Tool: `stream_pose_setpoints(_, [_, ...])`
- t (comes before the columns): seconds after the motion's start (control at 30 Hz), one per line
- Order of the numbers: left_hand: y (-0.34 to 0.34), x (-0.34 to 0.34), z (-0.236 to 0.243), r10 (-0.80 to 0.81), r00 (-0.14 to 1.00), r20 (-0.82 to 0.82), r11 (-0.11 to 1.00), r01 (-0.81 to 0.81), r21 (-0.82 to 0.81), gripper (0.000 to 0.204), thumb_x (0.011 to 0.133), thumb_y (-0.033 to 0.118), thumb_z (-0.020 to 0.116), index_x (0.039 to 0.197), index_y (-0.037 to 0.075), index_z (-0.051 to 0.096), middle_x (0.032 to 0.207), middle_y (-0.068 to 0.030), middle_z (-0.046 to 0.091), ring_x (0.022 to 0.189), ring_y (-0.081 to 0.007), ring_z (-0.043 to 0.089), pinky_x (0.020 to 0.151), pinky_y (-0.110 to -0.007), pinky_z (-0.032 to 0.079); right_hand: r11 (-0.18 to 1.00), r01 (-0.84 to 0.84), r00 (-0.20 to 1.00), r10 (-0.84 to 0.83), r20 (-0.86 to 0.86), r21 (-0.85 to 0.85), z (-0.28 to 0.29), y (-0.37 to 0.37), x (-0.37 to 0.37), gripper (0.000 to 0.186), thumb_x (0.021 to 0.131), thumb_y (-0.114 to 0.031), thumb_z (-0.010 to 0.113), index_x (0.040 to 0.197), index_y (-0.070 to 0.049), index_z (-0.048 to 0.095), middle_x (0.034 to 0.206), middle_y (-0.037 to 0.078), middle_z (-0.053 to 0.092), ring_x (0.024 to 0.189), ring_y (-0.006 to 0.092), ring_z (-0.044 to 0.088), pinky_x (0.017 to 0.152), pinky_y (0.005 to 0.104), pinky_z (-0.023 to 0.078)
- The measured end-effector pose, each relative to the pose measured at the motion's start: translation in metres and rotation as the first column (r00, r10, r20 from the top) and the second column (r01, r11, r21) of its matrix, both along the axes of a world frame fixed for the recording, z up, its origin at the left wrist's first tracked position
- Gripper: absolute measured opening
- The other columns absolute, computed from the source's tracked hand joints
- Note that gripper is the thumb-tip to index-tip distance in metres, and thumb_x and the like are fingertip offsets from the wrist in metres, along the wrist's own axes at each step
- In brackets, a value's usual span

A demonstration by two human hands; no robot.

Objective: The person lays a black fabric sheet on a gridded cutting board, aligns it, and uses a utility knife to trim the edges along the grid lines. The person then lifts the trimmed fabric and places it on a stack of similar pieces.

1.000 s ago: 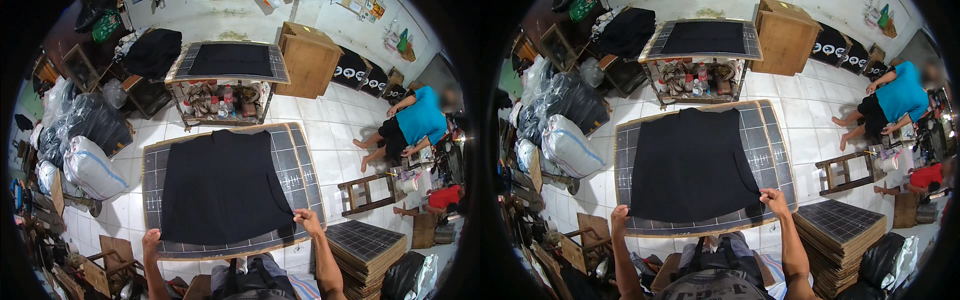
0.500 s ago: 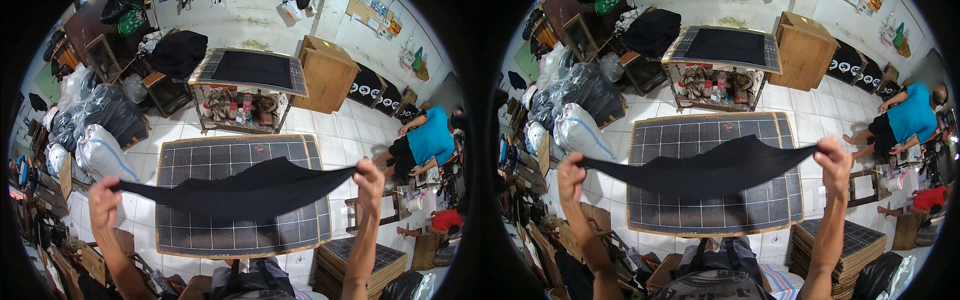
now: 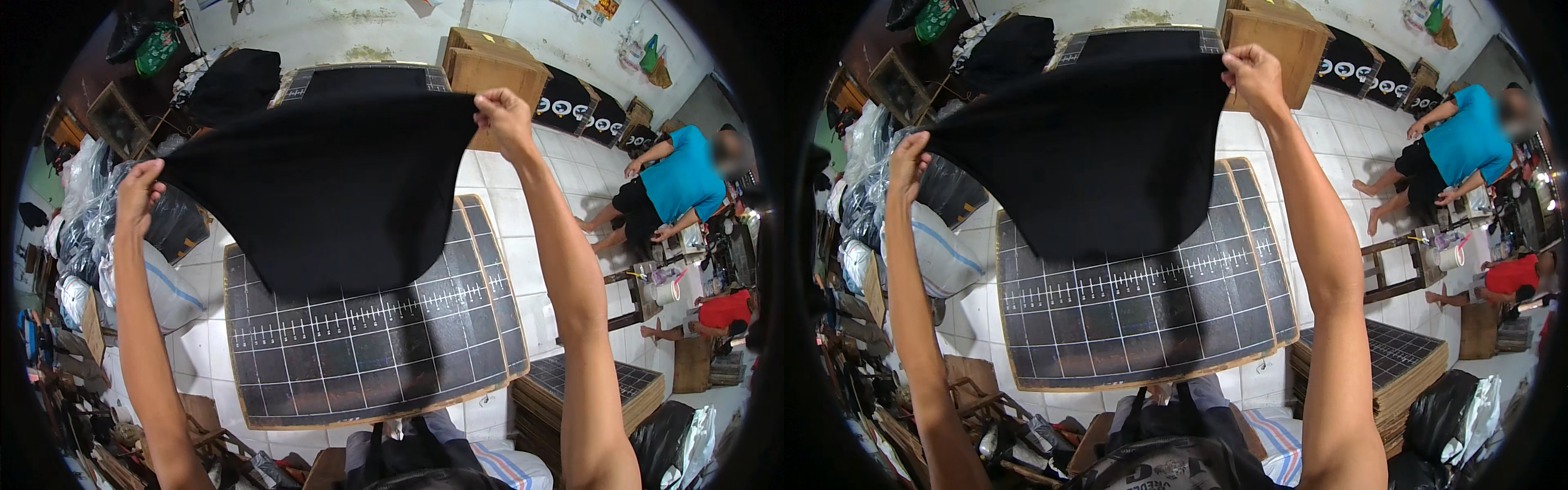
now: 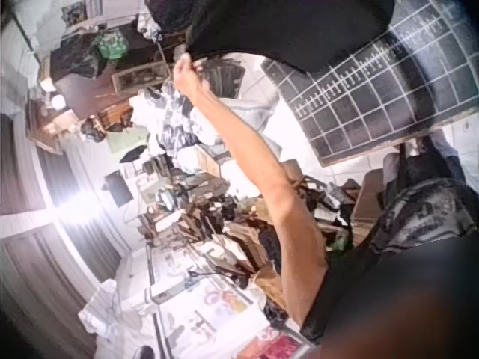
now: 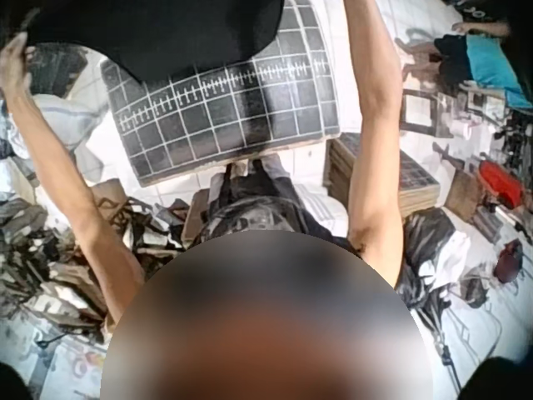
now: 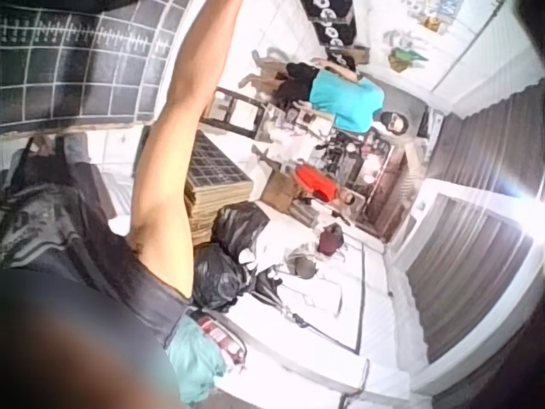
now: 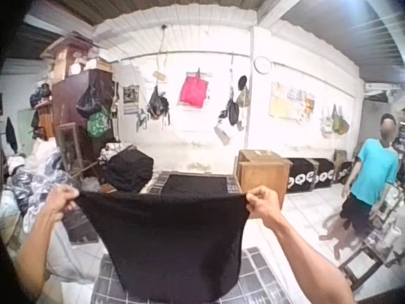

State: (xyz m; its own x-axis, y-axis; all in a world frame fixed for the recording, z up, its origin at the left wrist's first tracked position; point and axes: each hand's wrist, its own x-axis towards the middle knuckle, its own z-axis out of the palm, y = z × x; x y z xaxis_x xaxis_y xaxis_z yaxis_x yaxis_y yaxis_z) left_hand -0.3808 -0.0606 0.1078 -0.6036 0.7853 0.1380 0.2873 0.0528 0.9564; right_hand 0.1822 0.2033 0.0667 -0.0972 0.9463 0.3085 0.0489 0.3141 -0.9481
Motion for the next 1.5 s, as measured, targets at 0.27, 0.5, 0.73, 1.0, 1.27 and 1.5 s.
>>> stream_pose_setpoints(0.27, [-0.089,0.030,-0.037,-0.124,0.953,0.278,0.945,0.028,0.325,0.016,0.097,0.013,0.064,0.107,0.001,0.061,0.112,-0.0094,0.064,0.095,-0.0170,0.065,0.079,-0.025,0.052,0.971,-0.238,0.872,0.213,-0.440,-0.001,-0.001,-0.084,0.028,0.013,0.095,-0.010,0.067,0.097,0.002,0.064,0.097,0.014,0.069,0.093,0.0192,0.067,0.084,0.0315,0.056])
stream_pose_setpoints(0.5, [-0.147,0.076,-0.200,0.084,0.960,0.265,0.995,-0.096,0.033,0.012,0.086,0.001,0.071,0.096,0.004,0.064,0.091,-0.0041,0.067,0.084,-0.0126,0.061,0.080,-0.025,0.048,0.910,-0.011,0.977,-0.079,-0.200,-0.415,-0.156,-0.148,0.042,0.016,0.079,0.012,0.071,0.088,0.000,0.066,0.087,0.010,0.072,0.079,0.0154,0.067,0.072,0.0272,0.054])
stream_pose_setpoints(0.73, [-0.197,0.108,-0.374,0.224,0.930,0.292,0.951,-0.143,-0.276,0.023,0.075,-0.016,0.065,0.095,-0.003,0.064,0.085,-0.0078,0.067,0.079,-0.0163,0.064,0.074,-0.029,0.056,0.709,0.212,0.977,-0.138,0.162,-0.673,-0.310,-0.223,0.062,0.035,0.073,0.016,0.070,0.103,-0.001,0.066,0.096,0.013,0.068,0.083,0.0190,0.066,0.067,0.0309,0.056])
stream_pose_setpoints(1.0, [-0.213,0.094,-0.393,0.235,0.919,0.318,0.945,-0.139,-0.297,0.026,0.073,-0.018,0.066,0.096,-0.005,0.065,0.087,-0.0127,0.068,0.078,-0.0200,0.067,0.072,-0.028,0.058,0.688,0.228,0.973,-0.184,0.138,-0.689,-0.322,-0.240,0.070,0.047,0.072,0.016,0.072,0.116,0.002,0.059,0.120,0.016,0.059,0.085,0.0218,0.066,0.068,0.0316,0.057])
stream_pose_setpoints(1.27, [-0.261,0.107,-0.363,0.190,0.915,0.355,0.951,-0.083,-0.296,0.024,0.074,-0.016,0.067,0.094,-0.004,0.065,0.084,-0.0095,0.067,0.076,-0.0188,0.066,0.072,-0.030,0.057,0.668,0.228,0.973,-0.138,0.182,-0.709,-0.323,-0.297,0.094,0.051,0.069,0.017,0.074,0.116,0.001,0.060,0.115,0.014,0.059,0.094,0.0223,0.065,0.072,0.0318,0.059])
stream_pose_setpoints(1.5, [-0.297,0.121,-0.379,0.285,0.897,0.337,0.841,-0.066,-0.536,0.032,0.073,-0.015,0.066,0.103,-0.003,0.064,0.094,-0.0120,0.067,0.085,-0.0179,0.065,0.074,-0.032,0.056,0.557,0.252,0.967,-0.171,0.188,-0.791,-0.340,-0.353,0.105,0.051,0.068,0.008,0.079,0.116,0.001,0.063,0.115,0.014,0.064,0.105,0.0222,0.060,0.089,0.0333,0.051])
